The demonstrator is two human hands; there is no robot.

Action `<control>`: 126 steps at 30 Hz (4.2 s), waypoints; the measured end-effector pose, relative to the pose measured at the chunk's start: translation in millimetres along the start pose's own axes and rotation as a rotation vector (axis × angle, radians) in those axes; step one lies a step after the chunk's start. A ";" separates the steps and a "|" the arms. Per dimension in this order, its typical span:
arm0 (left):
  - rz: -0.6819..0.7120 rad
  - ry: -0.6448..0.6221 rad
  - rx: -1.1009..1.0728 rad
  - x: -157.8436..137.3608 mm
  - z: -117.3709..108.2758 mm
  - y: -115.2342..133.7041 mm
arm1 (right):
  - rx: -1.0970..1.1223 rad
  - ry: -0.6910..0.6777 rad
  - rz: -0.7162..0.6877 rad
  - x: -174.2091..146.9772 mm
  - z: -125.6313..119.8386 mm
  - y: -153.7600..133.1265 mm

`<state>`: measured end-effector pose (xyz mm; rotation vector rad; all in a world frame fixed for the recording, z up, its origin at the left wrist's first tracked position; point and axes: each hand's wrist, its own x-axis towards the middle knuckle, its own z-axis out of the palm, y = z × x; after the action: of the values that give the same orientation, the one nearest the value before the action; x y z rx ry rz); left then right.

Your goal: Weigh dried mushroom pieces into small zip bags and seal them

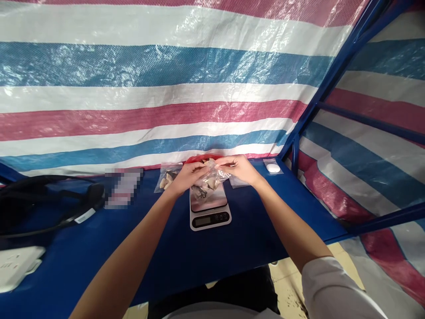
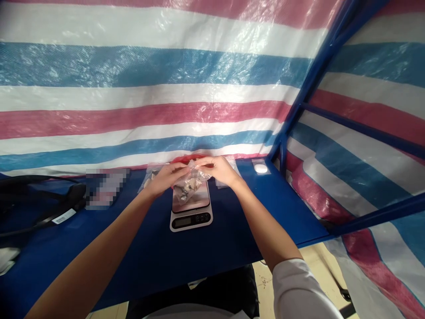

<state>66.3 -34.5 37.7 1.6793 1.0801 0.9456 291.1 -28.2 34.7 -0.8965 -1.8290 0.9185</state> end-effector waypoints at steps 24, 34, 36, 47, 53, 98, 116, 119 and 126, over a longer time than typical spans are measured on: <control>-0.139 0.232 -0.488 -2.8 23.6 -38.0 | 0.520 0.268 0.373 -10.9 45.0 57.1; 0.113 0.265 0.039 3.4 -0.5 -57.4 | 0.427 0.390 0.343 -19.3 50.1 65.6; 0.097 0.256 0.023 1.4 -1.2 -58.7 | 0.402 0.404 0.344 -22.0 50.7 67.4; -0.058 0.224 -0.226 -7.7 -7.4 -70.8 | 0.322 0.468 0.345 -22.9 58.2 70.3; -0.103 0.264 -0.314 -9.3 -6.2 -71.9 | 0.347 0.469 0.352 -22.9 58.8 72.2; -0.113 0.334 -0.356 -8.9 2.5 -79.4 | 0.389 0.432 0.343 -22.9 58.6 64.6; 0.002 0.420 -0.270 -11.9 7.4 -76.4 | 0.340 0.401 0.277 -23.8 63.2 65.6; -0.048 0.395 -0.262 -13.4 8.4 -75.2 | 0.312 0.391 0.257 -23.9 64.0 66.5; -0.036 0.390 -0.239 -12.8 11.9 -77.3 | 0.280 0.407 0.255 -23.9 66.2 64.0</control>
<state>53.7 -33.1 -40.6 1.3067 1.1888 1.3589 252.5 -33.9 -52.0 -1.0623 -1.2266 1.0314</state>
